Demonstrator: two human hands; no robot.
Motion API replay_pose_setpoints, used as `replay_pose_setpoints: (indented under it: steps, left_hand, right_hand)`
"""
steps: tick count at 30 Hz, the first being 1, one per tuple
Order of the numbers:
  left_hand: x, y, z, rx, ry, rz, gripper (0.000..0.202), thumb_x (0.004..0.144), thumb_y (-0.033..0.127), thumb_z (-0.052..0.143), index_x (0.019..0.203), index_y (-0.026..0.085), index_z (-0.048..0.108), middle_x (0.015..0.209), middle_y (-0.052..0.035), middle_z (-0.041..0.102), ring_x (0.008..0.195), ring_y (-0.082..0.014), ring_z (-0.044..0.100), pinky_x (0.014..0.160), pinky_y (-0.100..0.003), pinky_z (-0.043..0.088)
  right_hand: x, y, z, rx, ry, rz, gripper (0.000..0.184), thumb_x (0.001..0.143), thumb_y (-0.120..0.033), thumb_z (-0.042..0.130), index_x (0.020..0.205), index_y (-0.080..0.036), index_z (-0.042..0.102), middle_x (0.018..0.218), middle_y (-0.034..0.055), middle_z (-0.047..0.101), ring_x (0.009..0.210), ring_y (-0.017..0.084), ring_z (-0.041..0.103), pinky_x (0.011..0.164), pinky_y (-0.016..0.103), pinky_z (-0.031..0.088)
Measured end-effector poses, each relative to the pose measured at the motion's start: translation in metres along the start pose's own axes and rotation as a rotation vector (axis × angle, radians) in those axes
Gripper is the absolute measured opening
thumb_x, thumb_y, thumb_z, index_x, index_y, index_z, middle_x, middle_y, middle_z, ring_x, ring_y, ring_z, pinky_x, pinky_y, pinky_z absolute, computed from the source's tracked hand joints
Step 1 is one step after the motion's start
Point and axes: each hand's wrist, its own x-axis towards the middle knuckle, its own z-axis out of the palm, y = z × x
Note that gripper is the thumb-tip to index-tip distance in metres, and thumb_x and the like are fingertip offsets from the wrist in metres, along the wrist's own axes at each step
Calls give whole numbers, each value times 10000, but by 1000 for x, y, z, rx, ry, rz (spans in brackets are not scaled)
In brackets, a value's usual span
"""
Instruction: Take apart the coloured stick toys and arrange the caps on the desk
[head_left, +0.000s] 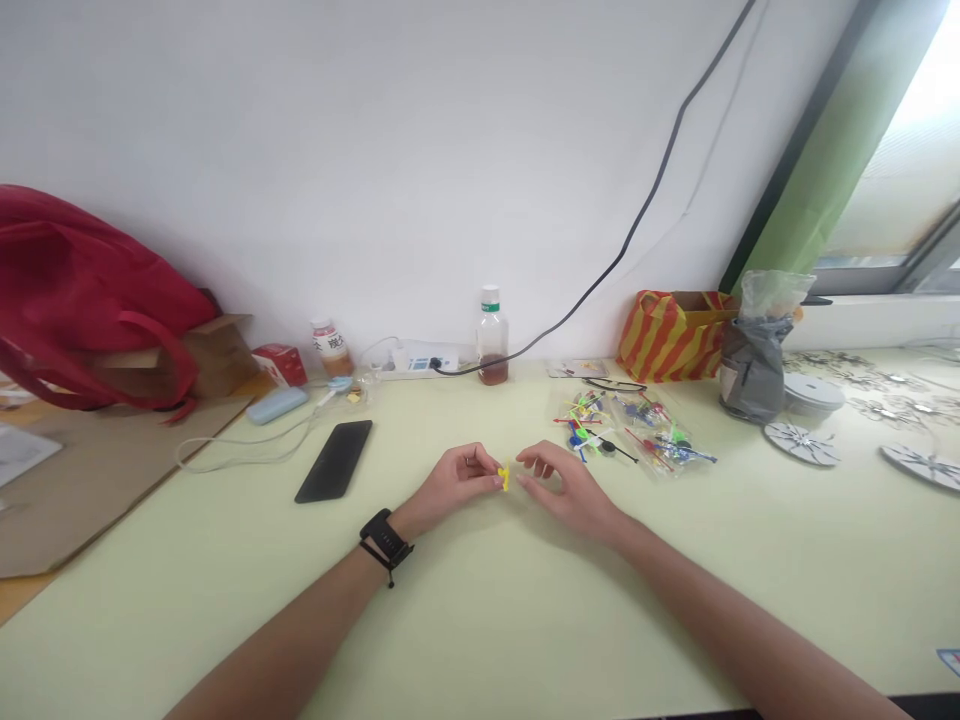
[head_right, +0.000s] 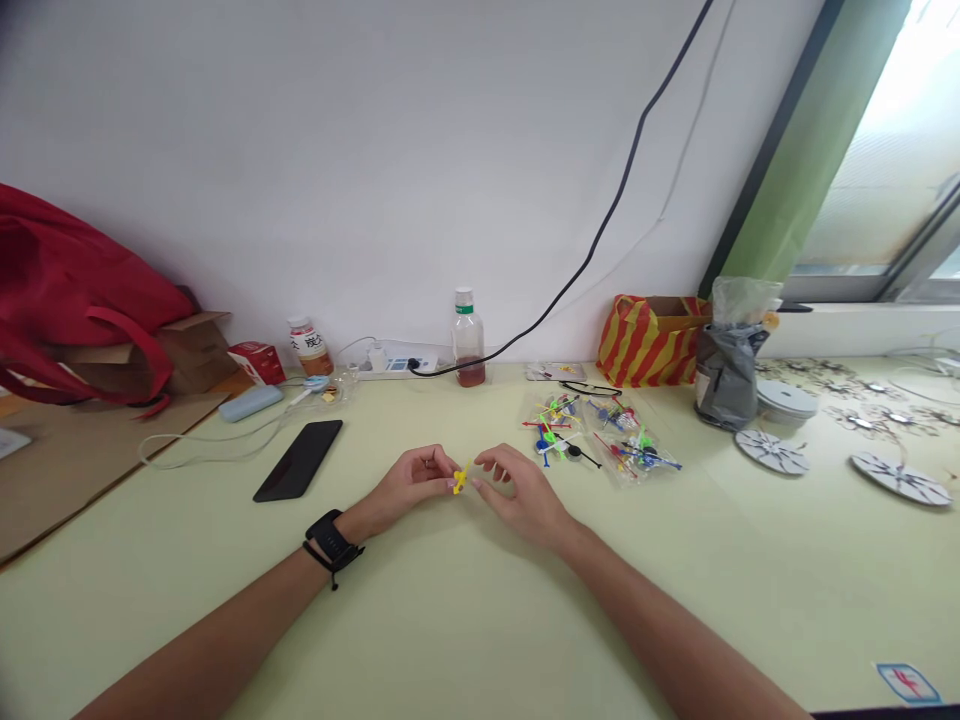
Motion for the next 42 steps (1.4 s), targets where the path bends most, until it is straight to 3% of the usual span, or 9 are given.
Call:
replay_pose_setpoints:
  steps: [3,6,10,16,20,24,30,36,42]
  left_hand:
    - [1,-5,0,100,38,56,270,817,325,814,827,174,591,1000,-72,726,911,-188,699,875,-346,557]
    - [1,-9,-1,267,43,110,298,868,305,758,1132,206,660,1024,-62,738,914,-189,705,914,-373,568]
    - [2,-12,-5,540,42,214,286,977,284,594,1224,254,734,1191,-88,738,1096,-238,681,976,-401,556]
    - [4,-11,-10,681,36,284,365,1011,201,472,1241,285,743,1243,-90,684,1153,-253,630,1041,-443,498]
    - [0,-3,-6,658,104,270,365,1073,325,407,1300,259,686,1219,-94,664,1155,-246,615,1073,-454,474]
    - [-6,3,-3,700,91,249,448,1057,449,471,1480,312,527,1477,-74,550,1403,-255,468,1218,-475,359]
    - [-8,-1,-3,850,-106,268,895,830,597,763,1583,286,390,1628,-108,407,1511,-333,346,1247,-534,325]
    - [-5,-7,-2,784,-41,213,618,909,530,700,1453,270,563,1473,-106,586,1356,-311,545,1160,-489,438]
    - [-3,-7,0,702,-49,184,482,997,470,594,1444,291,569,1486,-74,585,1346,-276,563,1147,-434,444]
  right_hand:
    - [5,21,-16,-311,136,-23,197,949,-302,598,1130,-234,633,1129,103,675,1103,286,611,989,458,486]
    - [7,45,-34,-569,207,99,278,944,-344,591,1189,-216,625,1214,135,655,1212,339,556,1036,507,449]
    - [6,61,-44,-696,130,241,431,963,-414,563,1336,-198,570,1339,157,623,1297,351,508,1056,500,430]
    - [4,48,-34,-656,-6,260,397,967,-357,556,1339,-218,568,1240,131,671,1193,334,578,985,487,458]
    - [2,32,-24,-487,-80,118,348,987,-256,521,1330,-231,577,1193,104,677,1122,283,611,993,460,470]
    - [-3,6,-12,-275,-182,-92,391,989,-191,517,1372,-259,565,1262,98,652,1187,263,584,1032,442,477]
    - [-3,-19,-9,-115,-233,-274,625,906,-428,727,1464,-249,508,1385,114,598,1323,285,488,1124,454,441]
    - [-2,0,-22,-365,-133,-88,815,847,-622,730,1518,-255,448,1397,146,579,1293,348,495,1083,548,443]
    - [-3,-1,-18,-346,-191,-33,374,1000,-429,589,1331,-255,579,1164,96,666,1079,278,597,969,460,501]
